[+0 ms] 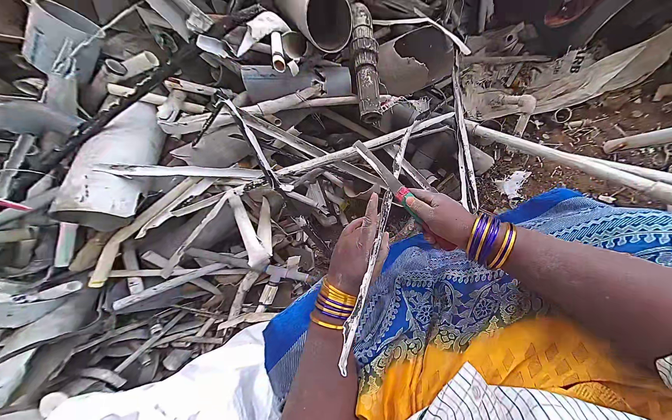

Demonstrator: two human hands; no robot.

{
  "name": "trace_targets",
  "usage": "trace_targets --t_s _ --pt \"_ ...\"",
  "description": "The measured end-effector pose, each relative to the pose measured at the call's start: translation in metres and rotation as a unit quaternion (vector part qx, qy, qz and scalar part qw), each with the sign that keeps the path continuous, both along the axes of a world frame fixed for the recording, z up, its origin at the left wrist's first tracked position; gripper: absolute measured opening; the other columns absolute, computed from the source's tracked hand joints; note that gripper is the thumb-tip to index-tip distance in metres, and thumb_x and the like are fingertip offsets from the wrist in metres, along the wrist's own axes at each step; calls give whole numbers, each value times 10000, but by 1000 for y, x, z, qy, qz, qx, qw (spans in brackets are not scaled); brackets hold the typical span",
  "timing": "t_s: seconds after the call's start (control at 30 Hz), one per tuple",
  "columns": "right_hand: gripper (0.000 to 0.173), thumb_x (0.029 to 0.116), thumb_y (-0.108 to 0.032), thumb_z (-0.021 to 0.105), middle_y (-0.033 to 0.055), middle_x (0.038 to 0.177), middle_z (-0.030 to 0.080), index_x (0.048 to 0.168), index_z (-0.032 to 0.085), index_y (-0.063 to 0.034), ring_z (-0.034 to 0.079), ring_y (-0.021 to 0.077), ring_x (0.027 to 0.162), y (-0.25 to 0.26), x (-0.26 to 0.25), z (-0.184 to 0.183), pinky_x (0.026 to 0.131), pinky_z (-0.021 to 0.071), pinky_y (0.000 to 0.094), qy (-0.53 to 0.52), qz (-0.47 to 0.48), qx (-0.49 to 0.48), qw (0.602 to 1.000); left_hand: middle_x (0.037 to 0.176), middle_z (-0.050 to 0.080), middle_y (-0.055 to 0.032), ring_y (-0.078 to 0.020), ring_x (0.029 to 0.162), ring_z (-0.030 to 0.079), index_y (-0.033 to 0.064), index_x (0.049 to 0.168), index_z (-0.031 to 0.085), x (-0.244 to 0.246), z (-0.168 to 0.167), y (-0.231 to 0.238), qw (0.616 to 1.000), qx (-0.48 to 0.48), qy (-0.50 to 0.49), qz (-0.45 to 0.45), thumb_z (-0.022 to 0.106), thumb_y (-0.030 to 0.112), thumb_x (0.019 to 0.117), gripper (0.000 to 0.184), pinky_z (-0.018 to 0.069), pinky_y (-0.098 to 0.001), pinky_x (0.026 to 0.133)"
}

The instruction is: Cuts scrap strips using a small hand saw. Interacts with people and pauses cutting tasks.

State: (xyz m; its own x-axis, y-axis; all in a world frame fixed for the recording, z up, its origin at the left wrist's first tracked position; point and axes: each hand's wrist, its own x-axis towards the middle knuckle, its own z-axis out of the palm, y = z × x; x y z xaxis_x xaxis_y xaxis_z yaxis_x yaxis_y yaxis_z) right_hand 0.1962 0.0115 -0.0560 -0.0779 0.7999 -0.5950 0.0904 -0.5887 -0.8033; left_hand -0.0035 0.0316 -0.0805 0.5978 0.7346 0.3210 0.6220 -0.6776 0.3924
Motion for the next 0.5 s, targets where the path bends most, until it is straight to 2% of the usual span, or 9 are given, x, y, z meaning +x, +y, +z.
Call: trace_targets --t_s 0.1,0.17,0.3,0.43,0.5 --pt "478 1135 -345 326 30 709 477 1577 350 -162 455 85 464 -13 -2 15 444 414 218 25 54 -8 998 1071 744 -241 -401 1007 726 -123 1512 382 -5 4 3 999 -20 -7 43 533 164 955 645 552 -514 921" --pt "470 1133 -335 338 12 709 491 1563 371 -148 466 67 463 -22 0 22 440 422 205 36 86 2 996 1074 748 -248 -413 1010 731 -138 1473 435 -6 3 4 999 -9 -14 44 546 151 953 605 557 -499 928" --pt "475 1136 -339 325 48 747 492 1568 372 -147 453 94 473 -6 5 10 454 418 228 10 19 -15 1000 1046 751 -253 -428 1016 733 -156 1404 514 5 2 -7 1000 7 -1 20 557 130 932 553 569 -489 919" --pt "484 1136 -312 326 31 764 507 1584 325 -131 486 96 494 -22 -2 26 476 453 242 44 69 29 996 1088 726 -266 -376 963 733 -152 1485 400 -3 4 1 996 -35 -43 72 535 179 960 635 578 -484 865" --pt "480 1135 -314 334 25 752 505 1579 344 -133 483 87 492 -22 2 23 473 447 231 51 63 22 996 1104 726 -267 -382 992 732 -145 1483 409 -4 5 -1 996 -42 -40 70 540 179 966 624 576 -485 883"
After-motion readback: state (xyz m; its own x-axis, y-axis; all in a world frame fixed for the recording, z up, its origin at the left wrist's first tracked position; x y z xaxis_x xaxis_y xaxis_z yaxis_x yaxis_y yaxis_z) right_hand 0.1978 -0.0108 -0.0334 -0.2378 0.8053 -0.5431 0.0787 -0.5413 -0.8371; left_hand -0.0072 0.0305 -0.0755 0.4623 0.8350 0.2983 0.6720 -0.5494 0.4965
